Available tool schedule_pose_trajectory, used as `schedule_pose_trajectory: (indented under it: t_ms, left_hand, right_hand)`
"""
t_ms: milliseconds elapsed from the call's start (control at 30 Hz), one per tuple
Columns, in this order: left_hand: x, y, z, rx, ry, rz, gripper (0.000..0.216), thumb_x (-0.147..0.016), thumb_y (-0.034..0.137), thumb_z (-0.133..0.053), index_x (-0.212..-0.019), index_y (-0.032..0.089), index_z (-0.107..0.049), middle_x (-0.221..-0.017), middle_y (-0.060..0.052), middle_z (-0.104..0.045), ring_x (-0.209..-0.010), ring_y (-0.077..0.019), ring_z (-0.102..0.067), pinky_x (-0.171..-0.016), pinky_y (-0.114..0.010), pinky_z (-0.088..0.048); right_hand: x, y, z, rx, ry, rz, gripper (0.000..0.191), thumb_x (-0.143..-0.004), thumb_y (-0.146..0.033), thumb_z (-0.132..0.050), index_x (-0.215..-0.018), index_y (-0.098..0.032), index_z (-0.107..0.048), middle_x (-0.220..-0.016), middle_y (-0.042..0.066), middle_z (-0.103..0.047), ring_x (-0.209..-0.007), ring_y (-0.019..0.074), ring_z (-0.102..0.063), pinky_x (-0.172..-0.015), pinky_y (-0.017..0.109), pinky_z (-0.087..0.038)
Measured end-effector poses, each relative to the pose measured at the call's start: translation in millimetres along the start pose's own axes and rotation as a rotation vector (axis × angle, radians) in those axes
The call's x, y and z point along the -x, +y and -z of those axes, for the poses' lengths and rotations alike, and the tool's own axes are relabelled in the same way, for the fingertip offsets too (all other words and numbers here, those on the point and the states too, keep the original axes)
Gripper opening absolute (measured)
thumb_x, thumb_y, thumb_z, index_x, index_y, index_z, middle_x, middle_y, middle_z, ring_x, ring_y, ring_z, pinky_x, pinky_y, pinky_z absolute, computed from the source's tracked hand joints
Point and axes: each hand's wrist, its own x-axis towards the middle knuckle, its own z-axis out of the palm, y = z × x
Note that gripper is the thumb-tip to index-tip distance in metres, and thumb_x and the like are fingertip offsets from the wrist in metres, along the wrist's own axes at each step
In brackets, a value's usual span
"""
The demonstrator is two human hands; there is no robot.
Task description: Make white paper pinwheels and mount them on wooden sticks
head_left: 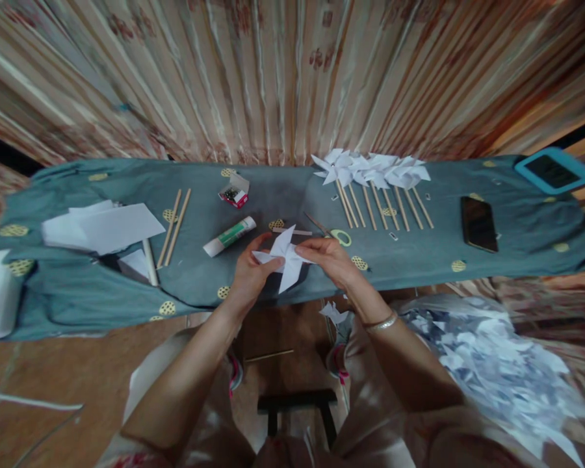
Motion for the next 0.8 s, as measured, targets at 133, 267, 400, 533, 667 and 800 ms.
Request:
schedule_pose_trajectory:
  t_ms: [133, 267, 400, 533, 667, 800]
  left_hand:
    - [-0.8, 1.2, 0.1, 0.001, 0.003, 0.006, 0.079, -0.050, 0.024, -0.084, -0.123, 0.010, -0.058, -0.070, 0.003, -0.068, -0.062, -0.0138, -0.061, -0.064, -0.025, -0.047]
    - [-0.9, 2.3, -0.1, 0.014, 0.014, 0.011, 0.079, -0.051, 0.025, -0.084, -0.124, 0.010, -0.058, -0.070, 0.003, -0.067, -0.062, -0.0135, -0.061, -0.065, -0.026, -0.047]
    - [-2.0, 2.6, 1.6, 0.022, 0.020, 0.001, 0.077, -0.053, 0.024, -0.083, -0.124, 0.011, -0.058, -0.072, 0.002, -0.067, -0.064, -0.0139, -0.061, -0.065, -0.026, -0.047]
    - [-3.9, 3.3, 5.1, 0.029, 0.040, -0.034, 0.070, -0.054, 0.024, -0.082, -0.120, 0.014, -0.062, -0.075, 0.002, -0.068, -0.065, -0.0142, -0.061, -0.064, -0.025, -0.047]
    - [-4.7, 6.1, 7.7, 0.046, 0.064, -0.019, 0.069, -0.054, 0.024, -0.082, -0.119, 0.014, -0.061, -0.071, 0.003, -0.067, -0.061, -0.0130, -0.059, -0.061, -0.024, -0.045]
    - [-5.3, 10.5, 9.8, 0.028, 0.094, -0.001, 0.070, -0.053, 0.022, -0.083, -0.119, 0.015, -0.060, -0.070, 0.003, -0.067, -0.061, -0.0137, -0.061, -0.063, -0.025, -0.047]
  right_hand:
    - [-3.1, 3.7, -0.8, -0.019, 0.014, -0.002, 0.027, -0.060, -0.044, -0.085, -0.069, -0.020, -0.077, -0.067, -0.001, -0.071, -0.063, 0.0107, -0.056, -0.064, 0.026, -0.042]
    - [-5.9, 4.2, -4.7, -0.056, 0.040, -0.001, 0.027, -0.057, -0.044, -0.086, -0.067, -0.021, -0.076, -0.065, -0.001, -0.071, -0.062, 0.0109, -0.057, -0.063, 0.027, -0.043]
    - [-6.7, 1.3, -7.8, -0.103, 0.072, -0.006, 0.029, -0.059, -0.048, -0.085, -0.069, -0.021, -0.077, -0.068, -0.001, -0.072, -0.062, 0.0118, -0.058, -0.064, 0.028, -0.044]
    - [-7.7, -1.0, -6.9, -0.122, 0.154, -0.012, 0.037, -0.062, -0.057, -0.081, -0.070, -0.020, -0.077, -0.066, 0.001, -0.071, -0.061, 0.0122, -0.057, -0.060, 0.027, -0.042]
    - [-12.0, -1.8, -5.2, -0.078, 0.184, 0.027, 0.043, -0.061, -0.061, -0.080, -0.068, -0.019, -0.076, -0.064, 0.001, -0.070, -0.057, 0.0111, -0.051, -0.058, 0.027, -0.039]
    - [-17.1, 0.6, -7.2, -0.067, 0.206, 0.049, 0.045, -0.059, -0.064, -0.080, -0.068, -0.021, -0.076, -0.065, 0.002, -0.070, -0.057, 0.0115, -0.050, -0.059, 0.028, -0.040]
